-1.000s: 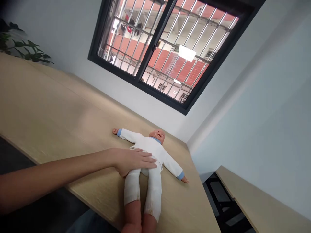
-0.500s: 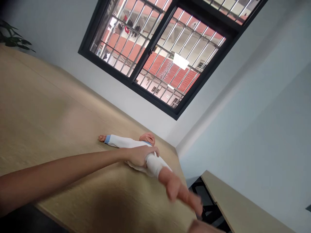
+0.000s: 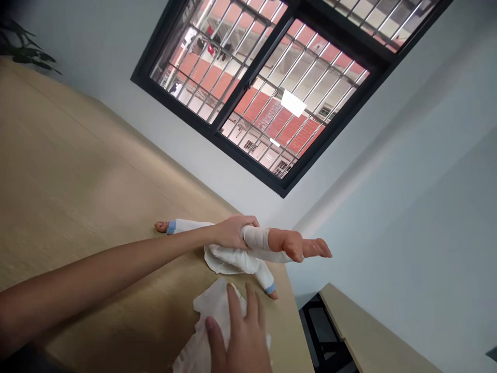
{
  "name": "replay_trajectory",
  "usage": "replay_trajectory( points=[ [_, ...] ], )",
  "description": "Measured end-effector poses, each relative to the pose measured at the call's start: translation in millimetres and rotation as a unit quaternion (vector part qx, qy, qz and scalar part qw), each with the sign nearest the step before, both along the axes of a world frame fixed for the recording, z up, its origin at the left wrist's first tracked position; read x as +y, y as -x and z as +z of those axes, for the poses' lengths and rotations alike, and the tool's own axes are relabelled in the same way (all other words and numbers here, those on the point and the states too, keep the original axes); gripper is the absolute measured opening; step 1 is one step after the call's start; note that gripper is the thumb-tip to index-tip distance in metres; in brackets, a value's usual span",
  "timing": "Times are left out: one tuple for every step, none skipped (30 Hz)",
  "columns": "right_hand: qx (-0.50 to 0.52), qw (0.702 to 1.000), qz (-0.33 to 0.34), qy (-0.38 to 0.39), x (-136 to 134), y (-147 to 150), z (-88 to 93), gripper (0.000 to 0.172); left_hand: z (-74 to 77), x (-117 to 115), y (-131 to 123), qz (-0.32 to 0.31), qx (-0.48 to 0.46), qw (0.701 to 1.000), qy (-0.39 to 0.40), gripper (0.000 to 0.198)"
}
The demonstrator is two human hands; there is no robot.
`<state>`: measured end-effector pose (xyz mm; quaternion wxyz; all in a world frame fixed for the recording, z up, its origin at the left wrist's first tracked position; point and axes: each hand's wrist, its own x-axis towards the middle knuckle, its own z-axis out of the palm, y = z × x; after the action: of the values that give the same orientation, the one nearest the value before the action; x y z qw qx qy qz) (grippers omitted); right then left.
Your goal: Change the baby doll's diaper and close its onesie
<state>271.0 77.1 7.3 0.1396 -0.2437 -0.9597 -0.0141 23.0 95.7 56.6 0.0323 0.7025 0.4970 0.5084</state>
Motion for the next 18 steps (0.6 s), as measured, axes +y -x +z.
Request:
replay_trajectory(
  points=[
    [-0.036,0.999,-0.036,0.002,-4,3,-15.1,0.063,0.8,0,0,-0.004,-0.003,1.000,-0.008,0.047],
    [-0.058,0.995,-0.085,0.006,-7,7,-30.2,0.064,1.3,1,-1,-0.009,-0.007,1.000,-0.014,0.047],
    [-0.078,0.989,-0.128,0.012,-10,12,-44.0,0.062,1.5,1,-1,-0.013,-0.009,1.000,-0.017,0.047],
    [-0.092,0.983,-0.155,0.018,-11,16,-55.6,0.060,1.5,0,0,-0.017,-0.011,1.000,-0.017,0.047],
    [-0.101,0.980,-0.171,0.024,-12,21,-63.9,0.058,1.7,0,0,-0.022,-0.012,1.000,-0.015,0.048],
    [-0.108,0.979,-0.170,0.035,-12,25,-68.7,0.058,2.1,-1,1,-0.028,-0.012,0.999,-0.012,0.049],
    [-0.116,0.979,-0.157,0.050,-12,30,-69.9,0.059,2.9,-2,2,-0.034,-0.011,0.999,-0.010,0.049],
    [-0.124,0.980,-0.140,0.067,-11,35,-68.2,0.061,4.2,-3,3,-0.041,-0.011,0.999,-0.009,0.049],
    [-0.131,0.981,-0.122,0.081,-9,41,-64.4,0.062,5.9,-4,5,-0.046,-0.012,0.999,-0.012,0.049],
    [-0.141,0.980,-0.106,0.091,-7,47,-59.4,0.063,7.9,-4,7,-0.049,-0.012,0.999,-0.016,0.048],
    [-0.149,0.980,-0.095,0.096,-6,55,-54.2,0.062,10.1,-4,9,-0.050,-0.013,0.998,-0.022,0.047],
    [-0.154,0.980,-0.086,0.097,-4,63,-49.5,0.061,12.2,-3,11,-0.050,-0.014,0.998,-0.029,0.046],
    [-0.157,0.980,-0.076,0.098,-2,72,-45.4,0.060,14.1,-3,12,-0.049,-0.015,0.998,-0.034,0.046],
    [-0.157,0.980,-0.061,0.102,1,81,-42.2,0.060,15.8,-2,14,-0.048,-0.015,0.998,-0.038,0.045],
    [-0.155,0.981,-0.043,0.108,4,91,-39.5,0.061,17.2,-1,15,-0.047,-0.015,0.998,-0.041,0.045],
    [-0.149,0.982,-0.025,0.111,8,100,-37.0,0.061,18.4,-1,16,-0.047,-0.015,0.998,-0.045,0.045],
    [-0.138,0.985,-0.009,0.105,12,110,-34.5,0.060,19.2,-1,17,-0.047,-0.015,0.998,-0.048,0.045],
    [-0.124,0.988,0.003,0.089,15,119,-31.7,0.059,19.7,-1,18,-0.048,-0.014,0.997,-0.052,0.045]
  ],
)
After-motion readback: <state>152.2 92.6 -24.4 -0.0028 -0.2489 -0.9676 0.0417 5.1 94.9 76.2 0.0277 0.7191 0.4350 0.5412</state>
